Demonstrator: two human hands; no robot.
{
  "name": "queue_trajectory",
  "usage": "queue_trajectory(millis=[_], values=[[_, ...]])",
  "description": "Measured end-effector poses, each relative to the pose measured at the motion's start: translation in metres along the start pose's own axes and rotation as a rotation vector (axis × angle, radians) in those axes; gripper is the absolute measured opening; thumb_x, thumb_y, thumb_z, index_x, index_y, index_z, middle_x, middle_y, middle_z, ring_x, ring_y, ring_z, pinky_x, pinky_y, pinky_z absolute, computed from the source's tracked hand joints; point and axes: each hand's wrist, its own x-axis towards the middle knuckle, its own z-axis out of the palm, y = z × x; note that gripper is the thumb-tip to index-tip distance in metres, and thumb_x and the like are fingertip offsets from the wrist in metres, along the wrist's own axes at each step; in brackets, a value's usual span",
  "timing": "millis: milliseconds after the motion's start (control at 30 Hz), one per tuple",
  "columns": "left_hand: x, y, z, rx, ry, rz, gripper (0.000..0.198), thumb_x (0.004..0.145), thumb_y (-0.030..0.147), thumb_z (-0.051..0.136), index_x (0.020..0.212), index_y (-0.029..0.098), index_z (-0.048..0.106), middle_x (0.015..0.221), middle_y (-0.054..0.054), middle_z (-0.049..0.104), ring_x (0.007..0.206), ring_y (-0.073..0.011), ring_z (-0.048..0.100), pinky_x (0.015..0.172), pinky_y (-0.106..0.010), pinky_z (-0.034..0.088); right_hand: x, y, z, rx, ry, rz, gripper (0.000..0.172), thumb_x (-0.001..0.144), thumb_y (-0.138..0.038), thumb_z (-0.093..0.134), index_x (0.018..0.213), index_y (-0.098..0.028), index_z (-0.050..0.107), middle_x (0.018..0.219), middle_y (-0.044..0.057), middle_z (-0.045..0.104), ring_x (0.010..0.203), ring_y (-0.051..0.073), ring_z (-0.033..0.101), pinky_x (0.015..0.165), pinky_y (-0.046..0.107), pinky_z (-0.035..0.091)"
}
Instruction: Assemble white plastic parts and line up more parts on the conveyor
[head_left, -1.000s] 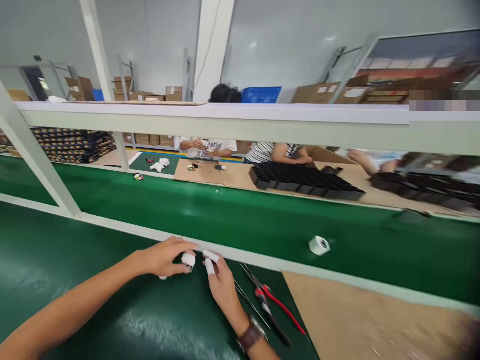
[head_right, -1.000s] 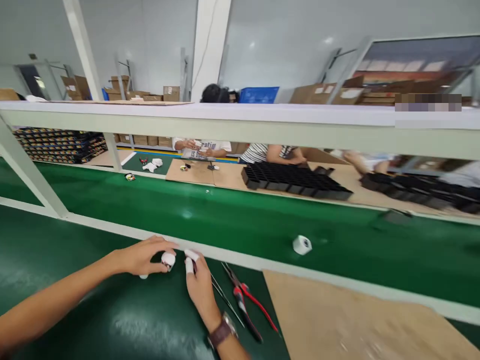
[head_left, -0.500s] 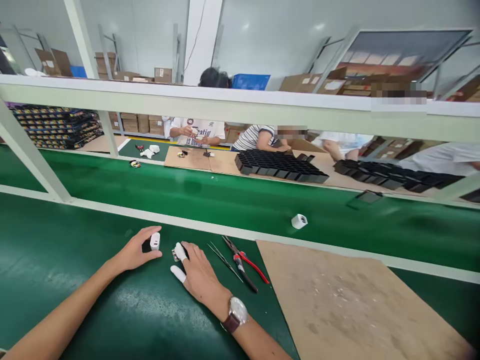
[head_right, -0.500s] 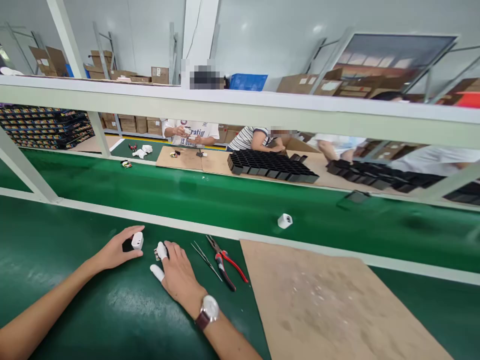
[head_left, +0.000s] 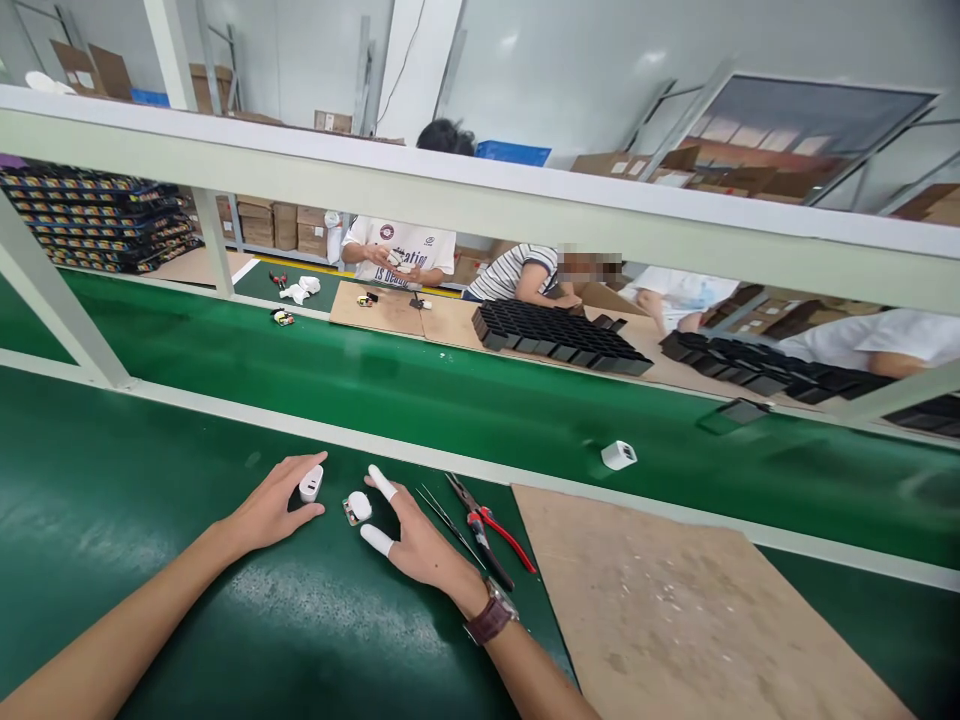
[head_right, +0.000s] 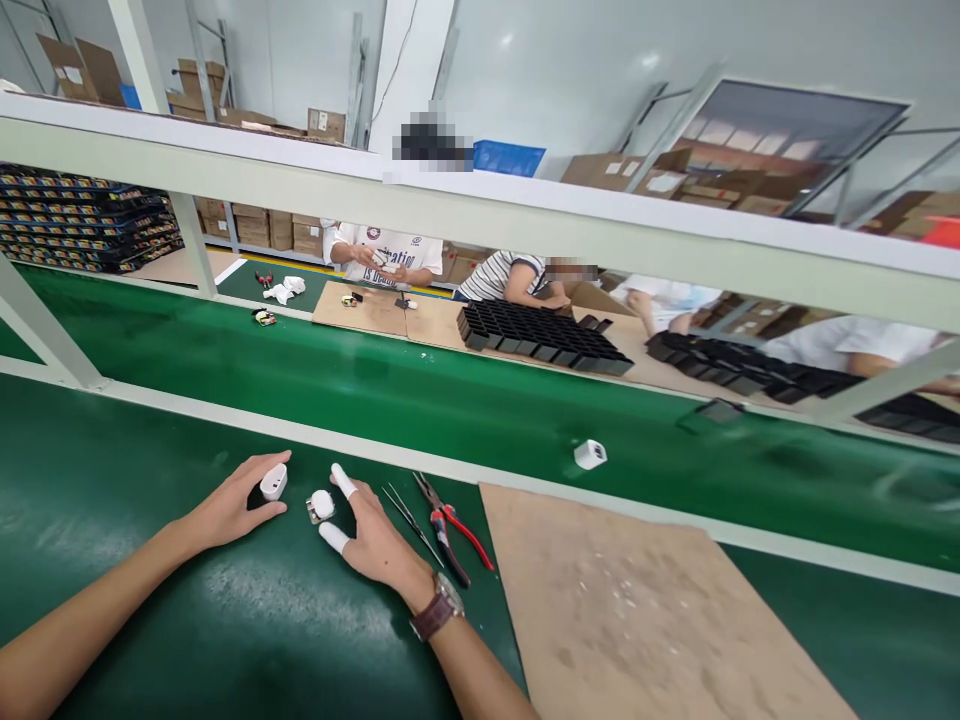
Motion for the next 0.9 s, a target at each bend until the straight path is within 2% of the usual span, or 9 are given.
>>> queue_trajectory(millis=[33,67,167,300,400,500,700,900], values=[[-0.001,-0.001,-0.001,-0.021,0.003,-0.014,0.072,0.101,0.037,0.066,0.162,0.033,0.028,0.157,-0.011,0.045,0.143,-0.0336,0.045,0.119,-0.055,0.043,0.0,0.0,-0.001,-0.026,-0.006,-0.001,0.083,0.097,-0.021,0.064,0.166,-0.027,0.017,0.155,0.014,0.048,0.142,0.027,0.048,0.121,0.054,0.042],[-0.003,-0.002,-0.001,-0.045,0.005,-0.027,0.075,0.1,0.038,0.067,0.163,0.033,0.026,0.159,-0.011,0.043,0.144,-0.0336,0.045,0.119,-0.054,0.044,0.0,0.0,-0.002,-0.067,-0.007,-0.018,0.08,0.098,-0.018,0.062,0.165,-0.027,0.02,0.154,0.014,0.049,0.142,0.028,0.049,0.119,0.054,0.044],[-0.006,-0.005,-0.002,-0.109,0.001,-0.051,0.079,0.1,0.039,0.066,0.164,0.034,0.02,0.158,-0.01,0.046,0.142,-0.032,0.05,0.118,-0.053,0.046,0.006,-0.002,-0.004,-0.192,0.013,-0.126,0.058,0.1,-0.016,0.057,0.155,-0.025,0.041,0.138,0.013,0.061,0.128,0.03,0.058,0.106,0.055,0.053],[-0.009,-0.006,0.002,-0.138,0.051,-0.035,0.075,0.101,0.032,0.064,0.163,0.035,0.022,0.148,-0.008,0.057,0.135,-0.0284,0.057,0.117,-0.051,0.048,0.021,-0.017,-0.004,-0.128,0.18,-0.267,0.042,0.1,-0.016,0.061,0.14,-0.025,0.053,0.121,0.01,0.066,0.112,0.026,0.062,0.095,0.047,0.059],[-0.01,-0.002,0.007,-0.102,0.132,0.02,0.077,0.099,0.026,0.066,0.162,0.037,0.022,0.144,-0.006,0.06,0.132,-0.0271,0.06,0.114,-0.049,0.051,0.032,-0.035,-0.001,-0.085,0.286,-0.353,0.043,0.099,-0.012,0.062,0.138,-0.025,0.053,0.124,0.01,0.063,0.115,0.025,0.059,0.097,0.045,0.058],[-0.012,0.002,0.01,-0.043,0.187,0.104,0.078,0.101,0.023,0.066,0.163,0.037,0.021,0.141,-0.008,0.061,0.132,-0.0287,0.058,0.113,-0.051,0.051,0.036,-0.046,0.004,-0.167,0.295,-0.401,0.045,0.098,-0.01,0.063,0.14,-0.023,0.052,0.126,0.014,0.061,0.116,0.027,0.057,0.095,0.047,0.058],[-0.013,0.003,0.014,0.0,0.192,0.157,0.078,0.103,0.023,0.065,0.164,0.035,0.018,0.141,-0.011,0.06,0.131,-0.031,0.056,0.111,-0.054,0.051,0.035,-0.043,0.01,-0.245,0.289,-0.454,0.055,0.098,-0.007,0.061,0.147,-0.022,0.042,0.127,0.015,0.061,0.116,0.028,0.058,0.092,0.049,0.061],[-0.012,0.006,0.015,0.03,0.184,0.167,0.074,0.106,0.024,0.06,0.165,0.034,0.017,0.14,-0.012,0.06,0.133,-0.0319,0.055,0.112,-0.056,0.05,0.035,-0.046,0.008,-0.359,0.258,-0.454,0.042,0.1,-0.01,0.055,0.14,-0.02,0.049,0.128,0.017,0.062,0.116,0.031,0.061,0.09,0.051,0.063]])
